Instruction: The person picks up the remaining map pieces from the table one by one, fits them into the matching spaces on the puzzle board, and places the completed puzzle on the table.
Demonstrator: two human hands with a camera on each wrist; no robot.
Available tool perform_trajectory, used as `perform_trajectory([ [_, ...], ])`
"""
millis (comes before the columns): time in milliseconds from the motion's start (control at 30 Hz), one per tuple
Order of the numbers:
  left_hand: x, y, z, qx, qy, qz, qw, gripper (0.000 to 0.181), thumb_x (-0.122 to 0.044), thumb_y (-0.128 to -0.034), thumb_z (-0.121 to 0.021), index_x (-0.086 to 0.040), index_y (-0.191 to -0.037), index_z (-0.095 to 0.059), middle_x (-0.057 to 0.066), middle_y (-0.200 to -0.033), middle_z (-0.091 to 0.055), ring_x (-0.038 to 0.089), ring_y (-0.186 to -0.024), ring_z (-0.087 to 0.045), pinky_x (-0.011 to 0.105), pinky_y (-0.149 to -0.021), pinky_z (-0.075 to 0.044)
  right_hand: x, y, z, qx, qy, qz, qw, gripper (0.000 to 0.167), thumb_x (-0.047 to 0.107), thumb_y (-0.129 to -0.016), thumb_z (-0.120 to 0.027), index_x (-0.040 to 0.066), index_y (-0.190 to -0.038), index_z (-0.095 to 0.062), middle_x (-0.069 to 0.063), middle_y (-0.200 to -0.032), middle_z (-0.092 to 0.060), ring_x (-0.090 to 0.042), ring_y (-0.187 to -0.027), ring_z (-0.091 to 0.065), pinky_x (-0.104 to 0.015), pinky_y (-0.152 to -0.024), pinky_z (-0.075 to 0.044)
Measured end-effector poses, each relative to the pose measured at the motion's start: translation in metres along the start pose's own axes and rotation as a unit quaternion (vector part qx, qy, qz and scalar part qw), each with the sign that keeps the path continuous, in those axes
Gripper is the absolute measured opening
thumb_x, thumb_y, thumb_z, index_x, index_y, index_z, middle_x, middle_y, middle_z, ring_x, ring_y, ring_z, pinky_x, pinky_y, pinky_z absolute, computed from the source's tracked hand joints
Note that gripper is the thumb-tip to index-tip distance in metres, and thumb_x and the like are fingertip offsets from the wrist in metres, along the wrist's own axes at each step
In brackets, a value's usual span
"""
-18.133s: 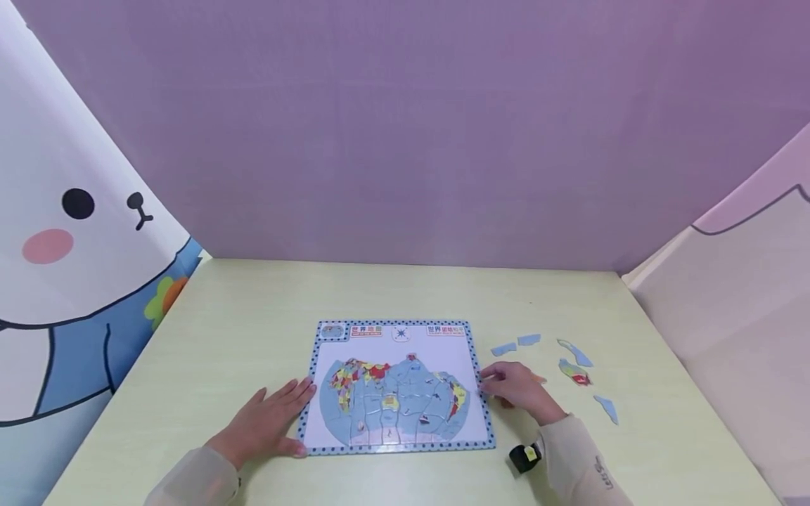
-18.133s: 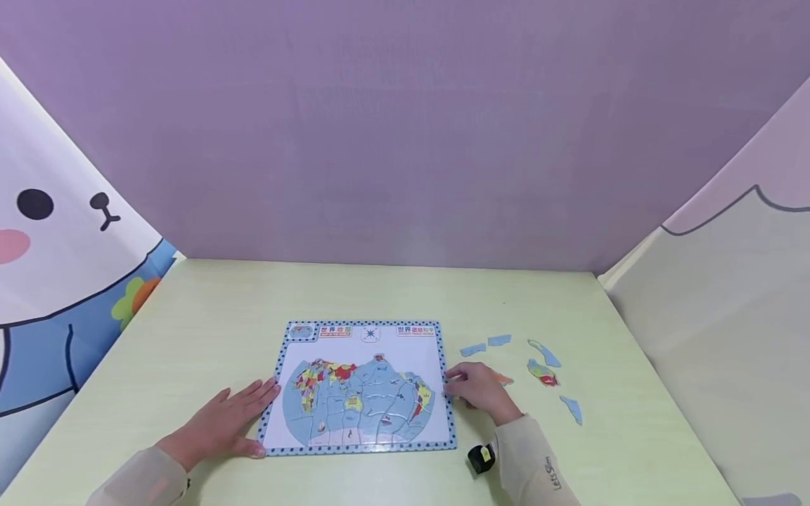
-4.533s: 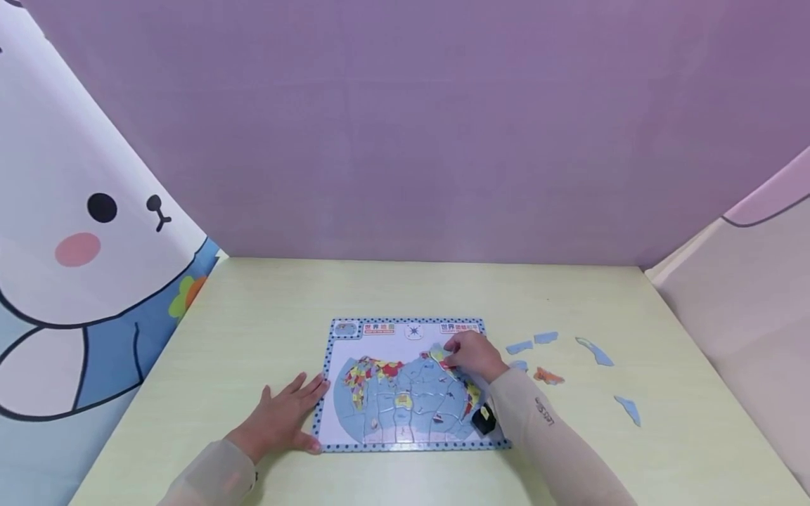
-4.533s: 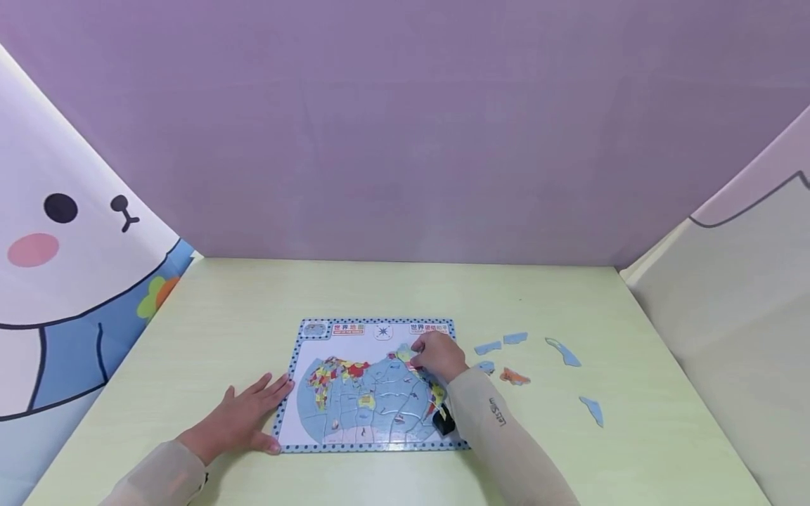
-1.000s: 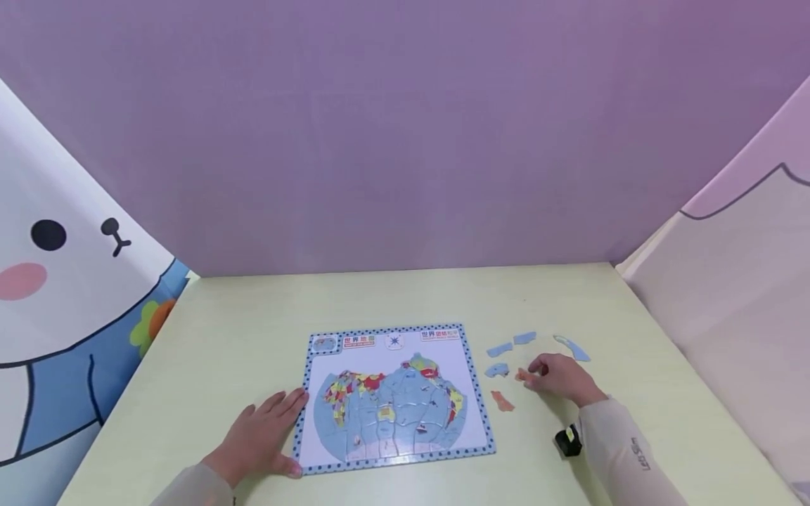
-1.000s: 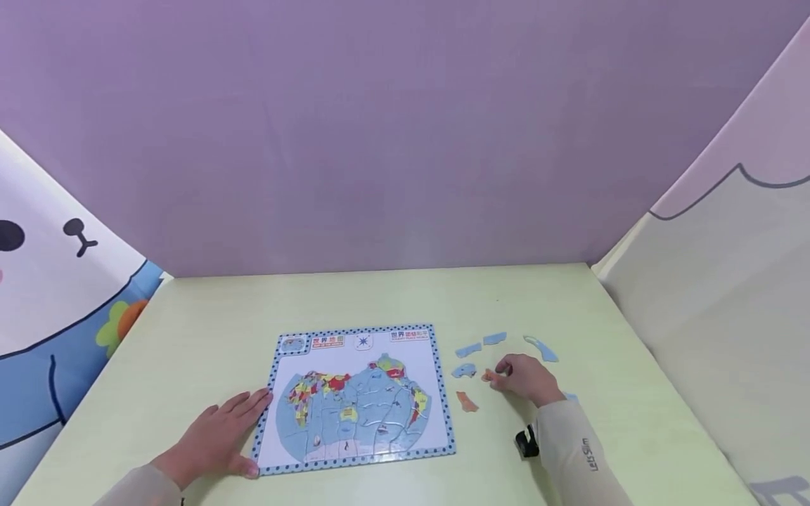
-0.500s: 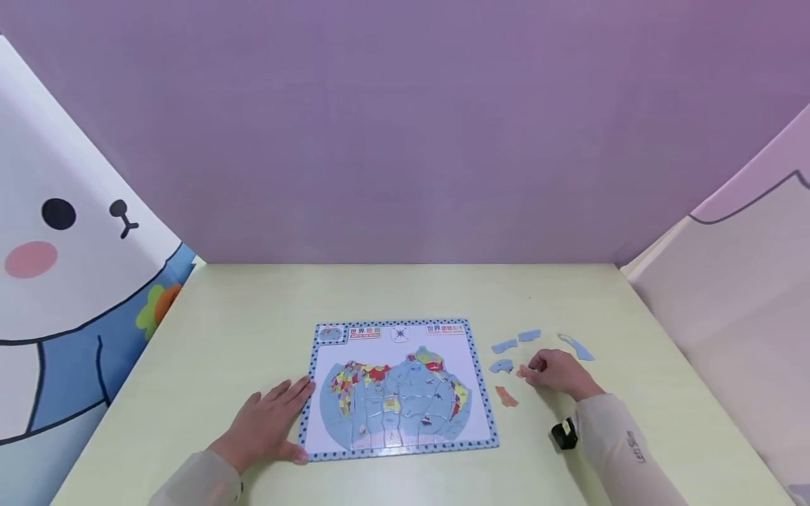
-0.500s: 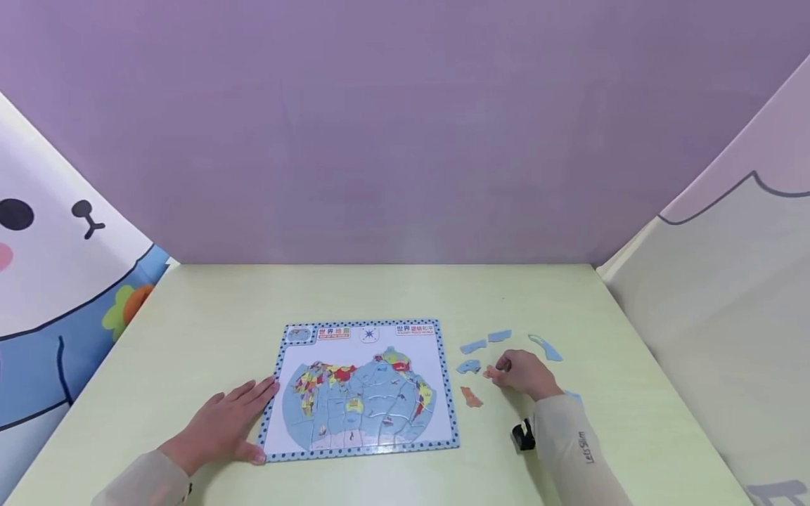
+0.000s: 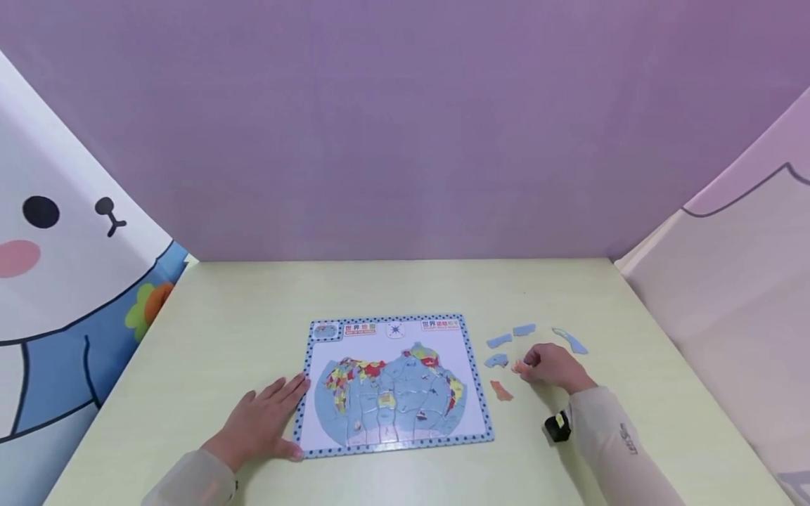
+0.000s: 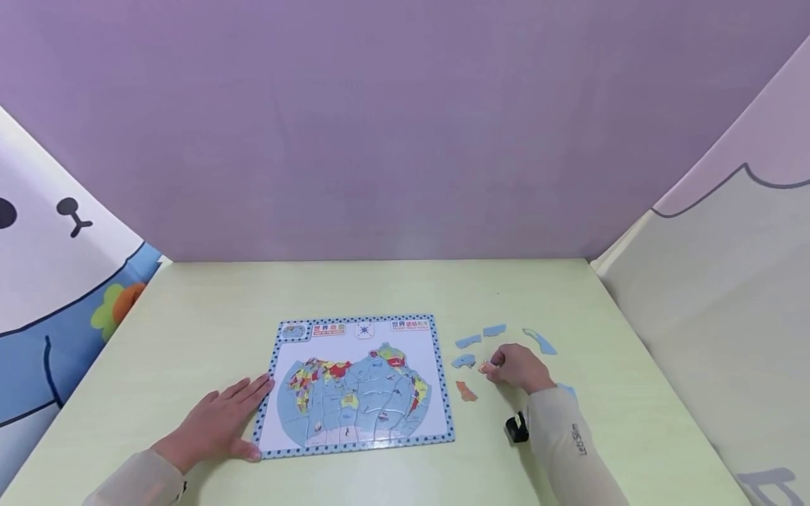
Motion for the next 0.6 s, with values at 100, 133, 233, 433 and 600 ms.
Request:
perform_trajectory([
  [100, 0.0, 0.0, 0.001, 0.003, 0.001, 0.0, 1.0, 0.111, -0.067, -0.0602, -0.075, -0.004, -0.144, -0.04, 0.012, -0.151, -0.037, 0.041, -0.134, -0.034, 0.07, -0.096, -0.033, 0.003, -0.001, 0.0, 0.004, -0.01, 0.007, 0.9999, 0.017, 0.01, -0.078, -0.075, 0.004, -0.08, -0.06, -0.002, -0.077, -0.057, -0.018, -0.07, -0.05, -0.03, -0.063, -0.042],
  [133, 0.001, 0.0, 0.001, 0.005, 0.002, 0.003, 1.0, 0.11, -0.066, -0.0602, -0.076, -0.004, -0.145, -0.04, 0.011, -0.151, -0.037, 0.041, -0.134, -0.034, 0.069, -0.096, -0.033, 0.005, -0.001, 0.0, 0.005, -0.01, 0.013, 0.9998, 0.016, 0.01, -0.078, -0.075, 0.004, -0.08, -0.06, -0.002, -0.077, -0.057, -0.018, -0.071, -0.05, -0.03, -0.063, -0.042],
  [233, 0.002, 0.002, 0.001, 0.007, 0.004, 0.005, 1.0, 0.11, -0.065, -0.0596, -0.077, -0.004, -0.144, -0.04, 0.012, -0.15, -0.038, 0.041, -0.134, -0.034, 0.07, -0.096, -0.032, 0.009, -0.001, -0.001, 0.008, -0.012, 0.03, 0.9995, 0.015, 0.013, -0.08, -0.075, 0.004, -0.081, -0.062, -0.002, -0.077, -0.058, -0.017, -0.072, -0.05, -0.03, -0.064, -0.043],
  [433, 0.002, 0.001, 0.002, 0.009, 0.011, 0.007, 0.9999, 0.109, -0.063, -0.0609, -0.078, -0.004, -0.145, -0.04, 0.011, -0.151, -0.037, 0.041, -0.135, -0.033, 0.069, -0.097, -0.032, 0.014, 0.004, -0.001, 0.031, -0.004, 0.076, 0.9966, 0.008, 0.007, -0.08, -0.073, 0.005, -0.082, -0.065, 0.0, -0.078, -0.061, -0.016, -0.073, -0.05, -0.032, -0.067, -0.045],
  [600, 0.001, 0.0, 0.002, 0.016, 0.01, 0.008, 0.9998, 0.109, -0.063, -0.0612, -0.077, -0.005, -0.145, -0.04, 0.011, -0.151, -0.036, 0.041, -0.135, -0.032, 0.069, -0.097, -0.032, 0.011, 0.005, 0.0, 0.034, -0.004, 0.084, 0.9958, 0.008, 0.004, -0.08, -0.073, 0.003, -0.086, -0.069, 0.001, -0.079, -0.063, -0.015, -0.073, -0.052, -0.033, -0.067, -0.046],
])
Point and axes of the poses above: each hand's wrist, its own y-axis away from the middle knuckle, its own z-axis out of the back of the hand, x = y × z, the point moved 8 cm from there along -y, towards the middle knuckle
